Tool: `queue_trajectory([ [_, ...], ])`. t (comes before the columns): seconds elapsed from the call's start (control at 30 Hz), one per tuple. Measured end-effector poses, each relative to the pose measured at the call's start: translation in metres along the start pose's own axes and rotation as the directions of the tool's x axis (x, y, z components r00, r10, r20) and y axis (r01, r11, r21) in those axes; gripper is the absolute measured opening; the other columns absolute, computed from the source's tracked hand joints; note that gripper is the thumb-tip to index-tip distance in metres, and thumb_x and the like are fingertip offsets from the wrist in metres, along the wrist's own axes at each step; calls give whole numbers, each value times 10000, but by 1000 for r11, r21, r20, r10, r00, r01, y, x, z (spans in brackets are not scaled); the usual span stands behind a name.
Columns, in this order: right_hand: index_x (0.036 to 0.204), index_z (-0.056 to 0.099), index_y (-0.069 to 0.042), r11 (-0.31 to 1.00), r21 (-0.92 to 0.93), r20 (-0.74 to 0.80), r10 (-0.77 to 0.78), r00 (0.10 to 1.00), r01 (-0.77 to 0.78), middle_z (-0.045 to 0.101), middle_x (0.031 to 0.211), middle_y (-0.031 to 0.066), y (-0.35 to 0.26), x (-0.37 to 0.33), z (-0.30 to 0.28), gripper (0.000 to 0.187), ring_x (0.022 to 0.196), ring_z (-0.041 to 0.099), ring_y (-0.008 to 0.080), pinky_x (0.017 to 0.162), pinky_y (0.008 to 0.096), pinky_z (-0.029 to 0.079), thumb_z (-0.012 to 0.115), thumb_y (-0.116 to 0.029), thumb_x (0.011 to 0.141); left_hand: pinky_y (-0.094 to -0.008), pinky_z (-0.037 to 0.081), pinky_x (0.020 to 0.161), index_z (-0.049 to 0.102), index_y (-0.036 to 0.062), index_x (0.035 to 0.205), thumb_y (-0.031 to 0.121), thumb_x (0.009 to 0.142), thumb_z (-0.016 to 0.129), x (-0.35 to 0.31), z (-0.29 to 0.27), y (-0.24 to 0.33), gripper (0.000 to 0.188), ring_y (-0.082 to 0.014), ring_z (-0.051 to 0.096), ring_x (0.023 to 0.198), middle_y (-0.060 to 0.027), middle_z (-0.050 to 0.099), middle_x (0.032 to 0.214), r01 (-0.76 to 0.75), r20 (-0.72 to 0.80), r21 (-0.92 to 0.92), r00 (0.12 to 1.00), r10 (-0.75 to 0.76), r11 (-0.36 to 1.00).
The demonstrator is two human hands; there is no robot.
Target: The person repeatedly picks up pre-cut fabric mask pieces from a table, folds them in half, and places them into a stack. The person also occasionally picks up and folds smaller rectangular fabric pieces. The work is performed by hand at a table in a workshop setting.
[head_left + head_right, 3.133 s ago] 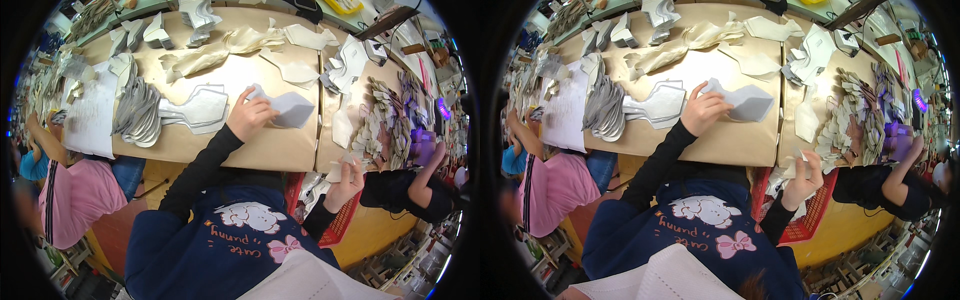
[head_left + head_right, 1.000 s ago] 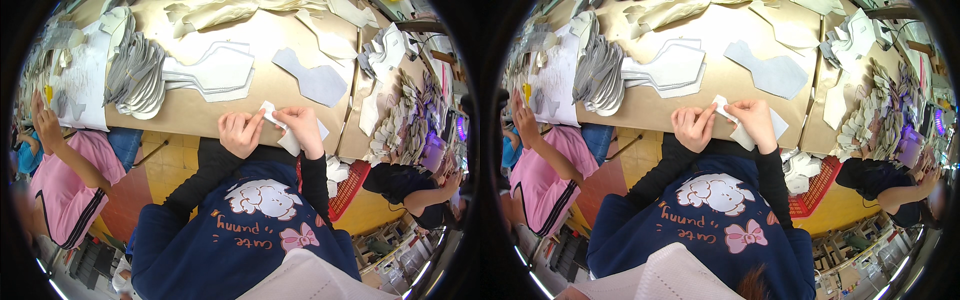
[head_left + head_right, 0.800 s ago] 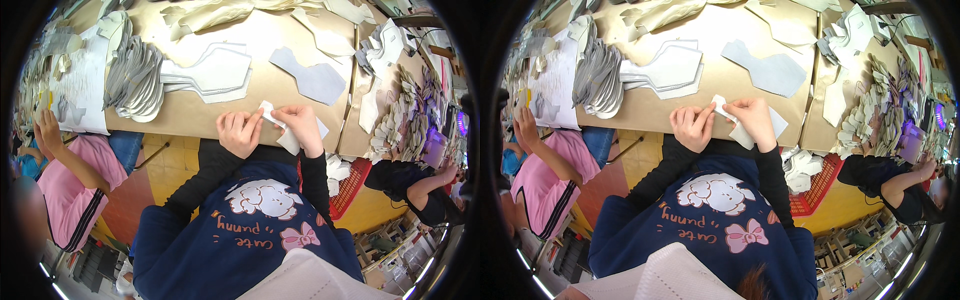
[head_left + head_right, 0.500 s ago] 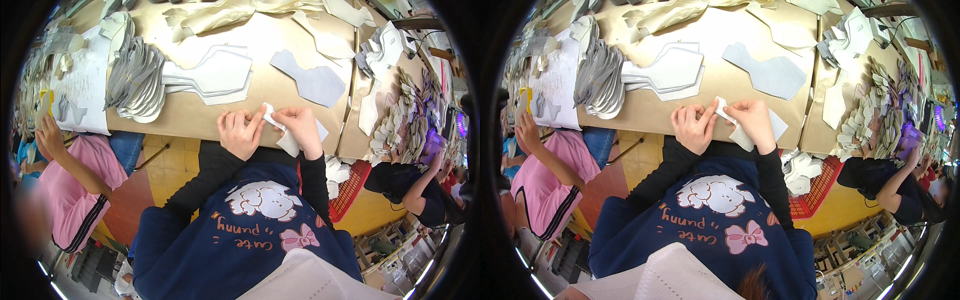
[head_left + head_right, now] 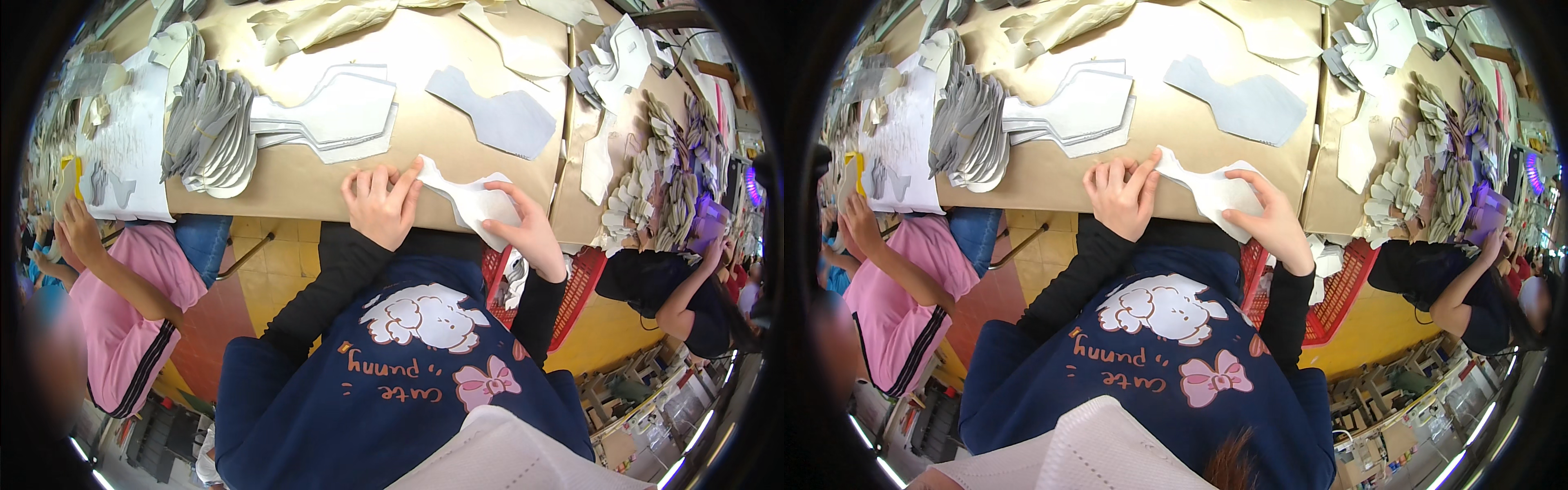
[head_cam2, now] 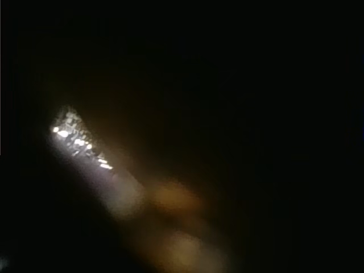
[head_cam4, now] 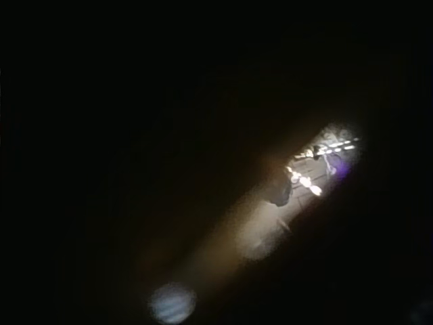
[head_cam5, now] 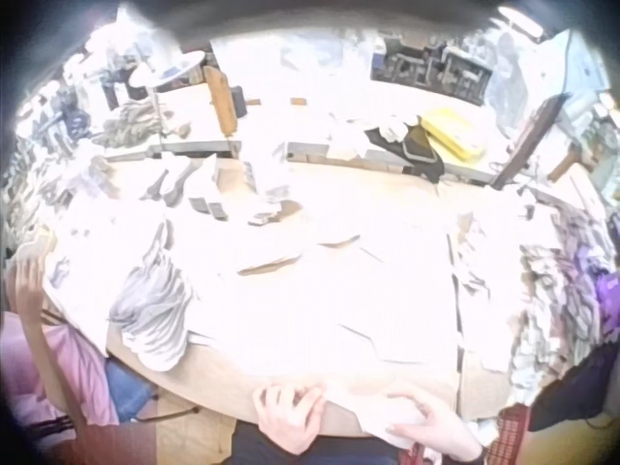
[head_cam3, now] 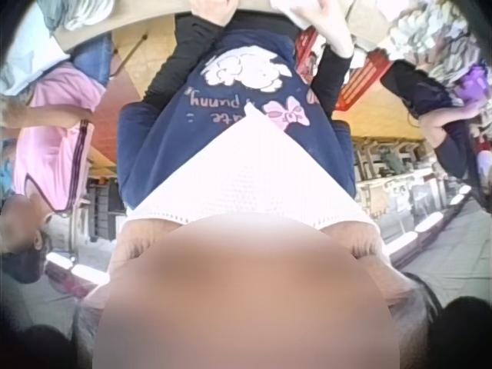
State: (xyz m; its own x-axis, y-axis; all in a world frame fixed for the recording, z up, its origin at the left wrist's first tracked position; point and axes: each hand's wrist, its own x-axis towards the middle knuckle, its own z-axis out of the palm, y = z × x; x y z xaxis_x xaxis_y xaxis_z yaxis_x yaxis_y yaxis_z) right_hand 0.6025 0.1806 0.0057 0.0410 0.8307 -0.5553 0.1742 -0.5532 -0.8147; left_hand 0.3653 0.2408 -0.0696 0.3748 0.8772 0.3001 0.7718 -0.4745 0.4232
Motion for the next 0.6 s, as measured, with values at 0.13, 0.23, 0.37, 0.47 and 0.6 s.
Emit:
queue_trajectory([
  [0.13,1339,593,-24,994,21,-144,109,984,-107,719,1053,97,10,-9,-12,534,947,663,127,841,274,520,762,-27,832,-457,341,933,732,234,1224,291,928,695,1,-1,2,304,-197,491,885,13,517,895,8,1,-10,1000,-8,1000],
  [0.23,1276,643,-29,999,-5,-144,48,988,-49,737,992,119,16,-7,-16,474,879,671,130,787,285,526,769,-41,819,-412,311,951,767,219,1141,321,911,727,6,-2,6,254,-189,499,904,24,532,889,116,27,-74,993,-115,990],
  [0.37,1243,666,-30,999,-39,-166,25,986,-32,743,1000,135,20,-5,-15,440,890,685,145,803,295,527,764,-50,814,-400,300,952,771,211,1027,361,855,784,14,-2,11,228,-185,519,927,34,567,910,201,26,-106,980,-200,974],
  [0.47,1270,642,-17,991,-123,-171,-77,982,56,717,974,81,19,-4,-14,457,864,636,103,776,264,514,759,-17,829,-397,302,950,764,197,966,368,824,812,17,-1,14,227,-188,531,938,38,582,920,193,9,-92,981,-193,977],
  [0.6,1251,658,-31,978,-190,-182,-120,976,85,716,959,80,18,-4,-12,441,852,632,104,770,264,511,759,-15,822,-404,342,943,752,161,931,287,802,816,17,2,12,192,-199,563,949,25,608,941,65,-67,-81,995,-70,995],
])
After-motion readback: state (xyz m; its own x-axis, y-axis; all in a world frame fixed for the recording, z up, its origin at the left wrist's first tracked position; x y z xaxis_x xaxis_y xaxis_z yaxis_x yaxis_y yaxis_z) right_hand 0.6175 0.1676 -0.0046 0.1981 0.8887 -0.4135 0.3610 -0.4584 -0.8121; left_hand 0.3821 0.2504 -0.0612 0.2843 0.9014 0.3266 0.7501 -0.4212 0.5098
